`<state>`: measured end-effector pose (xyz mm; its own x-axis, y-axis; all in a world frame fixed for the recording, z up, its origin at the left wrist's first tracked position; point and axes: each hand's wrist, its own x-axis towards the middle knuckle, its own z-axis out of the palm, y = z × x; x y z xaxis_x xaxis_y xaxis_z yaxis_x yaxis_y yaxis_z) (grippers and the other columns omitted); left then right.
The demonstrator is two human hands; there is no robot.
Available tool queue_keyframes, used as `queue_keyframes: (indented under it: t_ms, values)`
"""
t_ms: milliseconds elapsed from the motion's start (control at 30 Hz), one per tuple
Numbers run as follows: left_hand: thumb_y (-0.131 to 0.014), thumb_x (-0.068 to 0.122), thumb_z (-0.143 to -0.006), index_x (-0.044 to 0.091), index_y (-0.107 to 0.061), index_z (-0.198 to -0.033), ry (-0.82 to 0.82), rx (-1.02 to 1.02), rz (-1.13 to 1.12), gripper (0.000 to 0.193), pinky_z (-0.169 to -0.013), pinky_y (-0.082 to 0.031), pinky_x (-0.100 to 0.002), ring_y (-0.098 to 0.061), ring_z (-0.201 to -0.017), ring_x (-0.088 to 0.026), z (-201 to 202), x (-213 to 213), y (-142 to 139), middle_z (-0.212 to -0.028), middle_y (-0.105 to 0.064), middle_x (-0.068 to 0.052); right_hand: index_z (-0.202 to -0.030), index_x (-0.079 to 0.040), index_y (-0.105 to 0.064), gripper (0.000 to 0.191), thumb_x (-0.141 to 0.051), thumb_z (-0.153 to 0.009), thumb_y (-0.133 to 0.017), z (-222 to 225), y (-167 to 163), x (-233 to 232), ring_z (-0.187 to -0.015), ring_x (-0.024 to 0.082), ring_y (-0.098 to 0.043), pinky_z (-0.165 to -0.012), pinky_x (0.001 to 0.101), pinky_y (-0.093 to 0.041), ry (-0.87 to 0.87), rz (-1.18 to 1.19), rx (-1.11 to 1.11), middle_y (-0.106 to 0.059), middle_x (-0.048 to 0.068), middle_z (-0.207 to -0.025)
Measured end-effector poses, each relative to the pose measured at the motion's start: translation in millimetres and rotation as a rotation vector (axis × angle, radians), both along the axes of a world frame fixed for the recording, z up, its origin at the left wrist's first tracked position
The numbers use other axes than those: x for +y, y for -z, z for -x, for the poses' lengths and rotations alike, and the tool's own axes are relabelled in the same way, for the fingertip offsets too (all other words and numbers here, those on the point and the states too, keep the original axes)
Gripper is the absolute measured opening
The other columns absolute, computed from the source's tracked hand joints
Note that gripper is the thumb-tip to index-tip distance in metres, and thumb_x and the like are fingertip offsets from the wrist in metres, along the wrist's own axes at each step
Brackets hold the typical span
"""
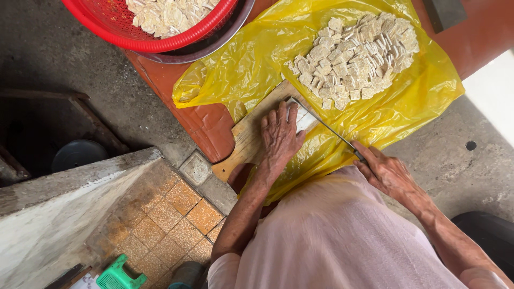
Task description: The person slices rectangular blocks of white tofu into small cubes using a knife on a wooden cutting board. The cut pieces are placed on a yellow plastic sheet and into a red colander. The person repeatedly picks up new blocks and continues cutting.
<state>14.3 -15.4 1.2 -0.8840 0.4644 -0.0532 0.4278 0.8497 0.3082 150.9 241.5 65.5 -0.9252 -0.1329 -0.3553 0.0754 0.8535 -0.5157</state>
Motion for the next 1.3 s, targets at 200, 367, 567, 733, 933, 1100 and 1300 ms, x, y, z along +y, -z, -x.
queue_keyframes:
  t_ms: [200, 367, 567, 733, 933, 1100, 1300]
  values:
    - [-0.084, 0.038, -0.077, 0.005, -0.046, -0.143, -0.01, -0.004, -0.011, 0.083, -0.098, -0.043, -0.054, -0.053, -0.117, -0.036, -5, -1, -8, -0.145, -0.046, -0.024, -0.149, -0.018, -0.044, 0.059, -0.03, -0.094, -0.06, -9, -3, 5, -0.082, 0.04, -0.073, -0.071, 0.0497, -0.061, -0.034, -0.049, 0.002, -0.066, 0.018, -0.124]
    - [-0.084, 0.037, -0.076, 0.007, -0.047, -0.143, -0.029, -0.015, -0.028, 0.082, -0.097, -0.044, -0.056, -0.053, -0.118, -0.037, -4, -1, -17, -0.146, -0.047, -0.021, -0.151, -0.018, -0.041, 0.06, -0.031, -0.096, -0.058, 6, 8, 1, -0.086, 0.043, -0.072, -0.071, 0.0509, -0.061, -0.042, 0.003, -0.001, -0.066, 0.02, -0.123]
    - [-0.084, 0.037, -0.076, 0.008, -0.047, -0.144, -0.039, -0.019, -0.013, 0.083, -0.095, -0.047, -0.053, -0.053, -0.119, -0.036, -3, -1, -16, -0.146, -0.048, -0.02, -0.153, -0.015, -0.039, 0.058, -0.032, -0.1, -0.055, 53, 46, -34, -0.079, 0.043, -0.071, -0.068, 0.0502, -0.061, -0.092, -0.063, 0.107, -0.063, 0.026, -0.125]
    - [-0.085, 0.039, -0.075, 0.004, -0.047, -0.143, -0.043, 0.014, -0.026, 0.085, -0.093, -0.047, -0.054, -0.054, -0.117, -0.036, 1, -1, -12, -0.145, -0.048, -0.022, -0.152, -0.018, -0.042, 0.054, -0.032, -0.101, -0.056, 53, 36, -37, -0.079, 0.038, -0.071, -0.065, 0.0486, -0.06, -0.105, -0.203, 0.178, -0.067, 0.018, -0.108]
    - [-0.084, 0.039, -0.076, 0.006, -0.049, -0.14, -0.067, -0.02, -0.037, 0.08, -0.094, -0.047, -0.054, -0.054, -0.119, -0.035, -1, -1, -14, -0.147, -0.048, -0.02, -0.153, -0.018, -0.041, 0.059, -0.032, -0.098, -0.057, 38, 4, -15, -0.069, 0.038, -0.07, -0.061, 0.0492, -0.06, -0.084, -0.064, 0.002, -0.067, 0.019, -0.103]
    - [-0.084, 0.038, -0.078, 0.006, -0.048, -0.141, -0.048, -0.036, -0.054, 0.079, -0.091, -0.051, -0.053, -0.053, -0.119, -0.036, -1, -2, -10, -0.148, -0.045, -0.021, -0.152, -0.019, -0.039, 0.059, -0.034, -0.097, -0.054, 17, -13, 2, -0.068, 0.038, -0.071, -0.061, 0.0488, -0.061, -0.083, -0.081, -0.067, -0.068, 0.018, -0.105]
    - [-0.083, 0.037, -0.079, 0.005, -0.047, -0.143, -0.049, -0.068, -0.107, 0.08, -0.089, -0.055, -0.049, -0.053, -0.12, -0.037, -1, -3, -6, -0.15, -0.043, -0.022, -0.156, -0.016, -0.037, 0.06, -0.033, -0.101, -0.052, 51, 25, -26, -0.073, 0.042, -0.07, -0.062, 0.0514, -0.059, -0.125, -0.117, -0.044, -0.067, 0.023, -0.109]
